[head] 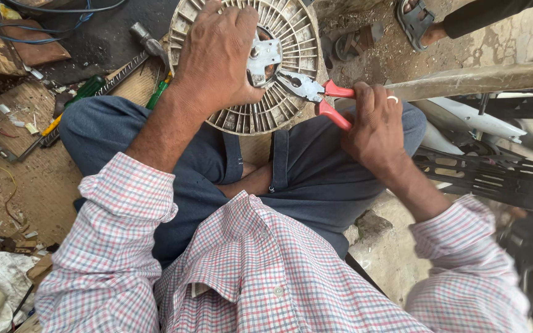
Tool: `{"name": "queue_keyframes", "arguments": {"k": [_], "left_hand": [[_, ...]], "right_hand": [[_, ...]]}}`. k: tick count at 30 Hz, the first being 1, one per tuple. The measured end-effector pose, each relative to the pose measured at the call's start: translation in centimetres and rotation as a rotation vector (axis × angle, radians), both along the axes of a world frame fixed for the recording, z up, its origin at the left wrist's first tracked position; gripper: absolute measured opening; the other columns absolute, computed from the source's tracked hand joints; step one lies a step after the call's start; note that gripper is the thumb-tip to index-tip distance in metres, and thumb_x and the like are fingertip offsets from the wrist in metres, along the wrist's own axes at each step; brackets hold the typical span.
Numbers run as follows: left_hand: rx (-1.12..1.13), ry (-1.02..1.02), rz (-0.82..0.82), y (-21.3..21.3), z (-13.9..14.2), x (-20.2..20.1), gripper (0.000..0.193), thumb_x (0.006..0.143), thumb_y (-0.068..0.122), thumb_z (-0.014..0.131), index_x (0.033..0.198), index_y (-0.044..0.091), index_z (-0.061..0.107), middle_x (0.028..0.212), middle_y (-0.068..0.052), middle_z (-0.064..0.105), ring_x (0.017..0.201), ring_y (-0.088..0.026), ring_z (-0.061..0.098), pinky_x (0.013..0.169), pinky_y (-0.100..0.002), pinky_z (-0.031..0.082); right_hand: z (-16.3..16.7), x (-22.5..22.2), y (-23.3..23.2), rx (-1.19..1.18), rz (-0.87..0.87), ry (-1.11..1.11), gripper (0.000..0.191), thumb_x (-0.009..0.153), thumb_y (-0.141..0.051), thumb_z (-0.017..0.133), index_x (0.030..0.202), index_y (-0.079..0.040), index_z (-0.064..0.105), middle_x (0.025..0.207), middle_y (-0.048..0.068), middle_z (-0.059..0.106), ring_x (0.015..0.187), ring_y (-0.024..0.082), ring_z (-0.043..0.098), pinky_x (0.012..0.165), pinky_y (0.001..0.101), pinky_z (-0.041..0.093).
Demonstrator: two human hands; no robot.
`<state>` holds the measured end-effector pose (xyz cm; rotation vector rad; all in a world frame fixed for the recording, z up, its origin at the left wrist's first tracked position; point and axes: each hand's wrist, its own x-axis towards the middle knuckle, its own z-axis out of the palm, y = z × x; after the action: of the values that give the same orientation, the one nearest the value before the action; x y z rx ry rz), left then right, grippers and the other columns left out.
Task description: The person sits on the ground and uses red-handled pliers to loosen and remove parts from an electric fan motor assembly, working on the fan guard and motor housing in his lap. He repositions the fan, works the pliers on fasteners, and finally handles the exposed motor with copper windings and wires by hand.
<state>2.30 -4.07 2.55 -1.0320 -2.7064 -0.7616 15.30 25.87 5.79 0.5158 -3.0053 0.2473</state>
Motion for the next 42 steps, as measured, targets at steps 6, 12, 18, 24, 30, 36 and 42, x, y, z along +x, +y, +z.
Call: {"name": "queue_keyframes", "arguments": {"k": [6,12,18,24,30,36,42], "left_hand": [[0.048,-0.032,-0.081,-0.3,0.7,-0.6,0.087,0.053,0.037,0.104,0.114,-0.001,0.055,0.105,-0.019,0.064,0.102,-0.036,0.064,0.097,-0.046,0.050],[-0.005,-0.048,-0.031,-0.4,1.4,-0.9,0.091,0.054,0.042,0.104,0.115,-0.004,0.056,0.104,-0.020,0.062,0.100,-0.035,0.062,0.099,-0.047,0.048],[0.016,-0.013,0.007,0.3,1.0,-0.4,0.088,0.052,0.038,0.103,0.115,-0.001,0.056,0.108,-0.018,0.065,0.104,-0.034,0.064,0.097,-0.046,0.048],[-0.055,-0.036,0.027,-0.2,0.7,-0.4,0.091,0.053,0.043,0.104,0.115,-0.003,0.056,0.105,-0.021,0.065,0.104,-0.037,0.063,0.102,-0.047,0.047],[0.019,-0.048,-0.040,-0.2,0.2,-1.0,0.087,0.054,0.040,0.104,0.115,-0.002,0.057,0.108,-0.019,0.064,0.107,-0.036,0.062,0.101,-0.046,0.049],[0.068,-0.010,-0.027,-1.1,0.5,-1.0,0.091,0.058,0.043,0.106,0.119,-0.002,0.057,0.107,-0.020,0.062,0.105,-0.039,0.062,0.097,-0.049,0.048],[0.055,-0.067,0.003,-0.2,0.7,-0.7,0.101,0.051,0.043,0.104,0.123,-0.007,0.053,0.112,-0.024,0.062,0.103,-0.040,0.061,0.094,-0.050,0.048]], "right_hand": [[2.1,-10.1,3.0,0.231,0.407,0.034,0.051,0.105,-0.047,0.063,0.121,0.000,0.053,0.104,0.017,0.057,0.093,0.034,0.057,0.082,0.0494,0.044],[0.6,-12.6,4.6,0.240,0.458,0.117,0.038,0.114,-0.036,0.052,0.131,-0.002,0.052,0.114,0.016,0.055,0.100,0.031,0.056,0.091,0.0458,0.043],[0.8,-0.1,-0.8,0.202,-0.017,0.034,0.068,0.092,-0.036,0.070,0.140,0.005,0.045,0.124,0.025,0.053,0.108,0.041,0.056,0.088,0.0535,0.041],[-1.4,2.7,-3.1,-0.033,-0.179,-0.055,0.067,0.083,-0.021,0.070,0.141,0.002,0.048,0.121,0.023,0.055,0.106,0.042,0.056,0.090,0.0543,0.043],[0.0,-10.1,3.6,0.299,0.407,0.157,0.055,0.097,-0.051,0.062,0.123,-0.004,0.054,0.114,0.015,0.059,0.105,0.034,0.059,0.088,0.0515,0.045],[0.6,-11.1,3.0,0.265,0.374,0.131,0.055,0.111,-0.056,0.058,0.128,-0.005,0.054,0.121,0.016,0.056,0.110,0.036,0.058,0.094,0.0503,0.043],[0.7,1.8,-2.6,0.064,-0.201,-0.006,0.065,0.080,-0.017,0.072,0.139,-0.003,0.050,0.117,0.019,0.057,0.102,0.040,0.057,0.088,0.0546,0.041]]}}
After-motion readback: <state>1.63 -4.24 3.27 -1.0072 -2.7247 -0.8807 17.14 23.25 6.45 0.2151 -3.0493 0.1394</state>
